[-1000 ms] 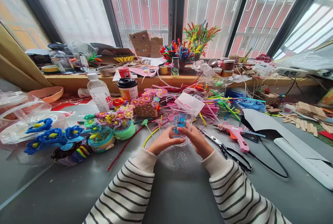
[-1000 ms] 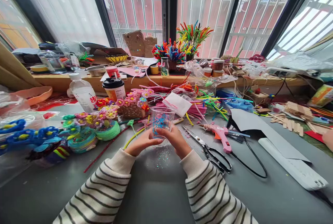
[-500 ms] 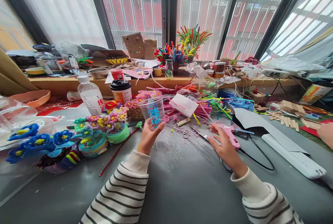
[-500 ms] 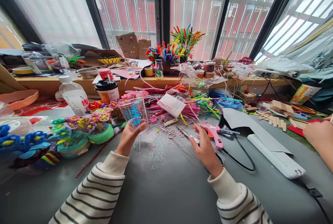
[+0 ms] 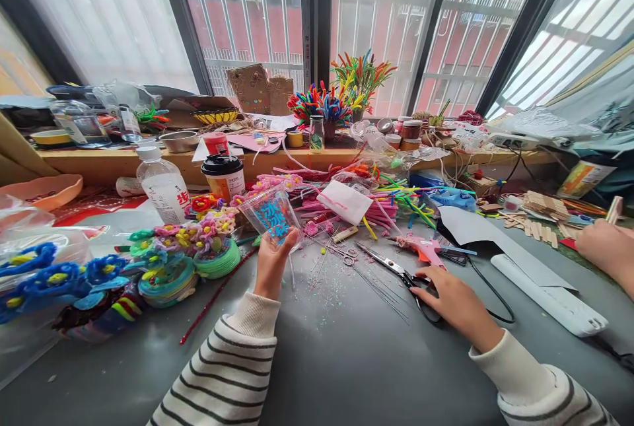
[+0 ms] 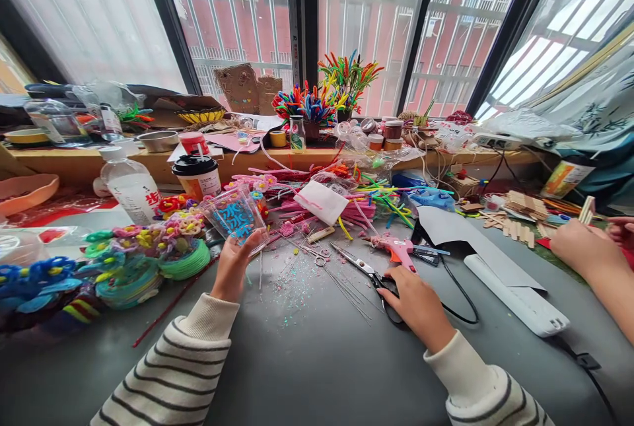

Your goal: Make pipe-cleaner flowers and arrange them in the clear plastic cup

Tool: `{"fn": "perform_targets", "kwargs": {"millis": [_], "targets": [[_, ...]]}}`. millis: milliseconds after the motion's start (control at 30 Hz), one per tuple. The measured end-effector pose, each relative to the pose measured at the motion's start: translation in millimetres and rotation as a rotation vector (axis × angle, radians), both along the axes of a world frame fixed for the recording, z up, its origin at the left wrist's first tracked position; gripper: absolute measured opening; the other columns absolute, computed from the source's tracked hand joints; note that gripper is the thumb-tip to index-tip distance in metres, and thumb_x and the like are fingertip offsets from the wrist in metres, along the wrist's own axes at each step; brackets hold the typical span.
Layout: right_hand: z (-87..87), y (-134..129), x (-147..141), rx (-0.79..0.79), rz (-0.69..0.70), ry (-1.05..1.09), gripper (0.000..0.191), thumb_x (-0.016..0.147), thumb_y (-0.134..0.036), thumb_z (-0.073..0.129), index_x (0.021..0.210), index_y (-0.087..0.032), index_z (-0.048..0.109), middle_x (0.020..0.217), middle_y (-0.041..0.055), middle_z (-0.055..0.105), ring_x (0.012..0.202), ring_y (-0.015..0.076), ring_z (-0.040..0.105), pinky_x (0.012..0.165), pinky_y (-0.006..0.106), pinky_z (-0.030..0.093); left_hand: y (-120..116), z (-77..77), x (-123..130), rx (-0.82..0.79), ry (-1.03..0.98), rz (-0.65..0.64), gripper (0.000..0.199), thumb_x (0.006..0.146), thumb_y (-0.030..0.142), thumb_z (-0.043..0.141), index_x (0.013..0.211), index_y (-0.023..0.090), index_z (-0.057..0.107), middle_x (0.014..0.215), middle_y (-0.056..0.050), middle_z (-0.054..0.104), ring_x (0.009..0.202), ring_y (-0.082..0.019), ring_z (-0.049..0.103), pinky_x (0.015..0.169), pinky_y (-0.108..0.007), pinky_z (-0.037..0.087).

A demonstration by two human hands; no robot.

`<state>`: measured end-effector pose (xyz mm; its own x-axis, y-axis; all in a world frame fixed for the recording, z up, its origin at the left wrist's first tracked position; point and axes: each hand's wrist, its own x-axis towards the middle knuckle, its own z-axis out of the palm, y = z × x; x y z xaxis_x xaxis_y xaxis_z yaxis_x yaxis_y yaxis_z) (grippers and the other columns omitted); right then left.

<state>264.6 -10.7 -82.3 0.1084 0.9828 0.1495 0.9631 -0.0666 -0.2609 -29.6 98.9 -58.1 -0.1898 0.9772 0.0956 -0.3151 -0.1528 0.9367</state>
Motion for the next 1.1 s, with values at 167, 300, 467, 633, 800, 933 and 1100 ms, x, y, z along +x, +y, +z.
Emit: {"fn": "perform_targets", "kwargs": {"millis": [167,300,467,633,800,933,1100], "targets": [[28.1,31.7,-14.7,0.005,0.047,0.025,0.026,0.077,-0.030,0.050,0.096,-0.015,0.060,0.104,0.0099,0.063,0.099,0.0249,0.056,0.083,0.036,0.043,2.7,-1.9,0.2,-0.006,-0.010,0.010,0.050,0.053,0.036,0.073,0.093,0.014,0.054,0.089,-0.006,0.063,0.089,-0.019,0.059,0.088,-0.038,0.041],[40.3,84.2,-36.9,-0.013,0.145,0.093,0.038,0.079,-0.026,0.050,0.115,-0.014,0.051,0.117,0.0099,0.057,0.108,0.0227,0.051,0.092,0.034,0.037,4.5,-4.0,-1.0,-0.004,0.033,-0.004,0.050,0.055,0.037,0.073,0.095,0.014,0.054,0.093,-0.007,0.063,0.094,-0.021,0.058,0.090,-0.040,0.039],[35.5,155.3,-66.7,-0.084,0.168,0.131,0.034,0.081,-0.027,0.052,0.113,-0.015,0.051,0.114,0.0101,0.057,0.100,0.0189,0.056,0.085,0.031,0.044,1.9,-2.6,-2.3,-0.018,0.063,-0.032,0.050,0.057,0.038,0.071,0.098,0.015,0.052,0.098,-0.008,0.062,0.096,-0.021,0.057,0.092,-0.041,0.038],[30.3,179.4,-81.2,-0.060,0.194,0.118,0.031,0.084,-0.031,0.049,0.110,-0.015,0.050,0.111,0.0071,0.053,0.094,0.0186,0.055,0.079,0.041,0.046,-0.6,0.2,0.3,-0.014,0.049,-0.032,0.051,0.054,0.036,0.073,0.096,0.016,0.051,0.094,-0.006,0.063,0.091,-0.019,0.059,0.091,-0.039,0.038],[35.4,162.8,-58.8,0.017,0.226,0.132,0.025,0.083,-0.016,0.044,0.103,-0.016,0.059,0.109,0.0071,0.060,0.101,0.0163,0.054,0.090,0.031,0.040,-3.7,4.3,1.9,0.013,0.057,-0.005,0.050,0.053,0.032,0.074,0.094,0.016,0.051,0.091,-0.004,0.062,0.084,-0.016,0.060,0.088,-0.037,0.040],[47.9,143.8,-17.9,0.072,0.130,0.127,0.032,0.078,-0.011,0.039,0.096,-0.015,0.064,0.102,0.0061,0.065,0.088,0.0157,0.060,0.079,0.026,0.044,-5.1,5.4,1.6,0.024,0.063,0.011,0.047,0.056,0.032,0.073,0.094,0.017,0.050,0.091,-0.004,0.062,0.085,-0.015,0.059,0.087,-0.035,0.041],[55.4,127.8,36.7,0.129,-0.002,0.093,0.030,0.076,-0.017,0.040,0.090,-0.014,0.065,0.092,0.0075,0.067,0.078,0.0180,0.061,0.072,0.028,0.045,-5.4,6.2,2.4,0.038,0.073,0.036,0.044,0.057,0.033,0.072,0.091,0.017,0.050,0.090,-0.003,0.062,0.086,-0.016,0.060,0.087,-0.035,0.042]]}}
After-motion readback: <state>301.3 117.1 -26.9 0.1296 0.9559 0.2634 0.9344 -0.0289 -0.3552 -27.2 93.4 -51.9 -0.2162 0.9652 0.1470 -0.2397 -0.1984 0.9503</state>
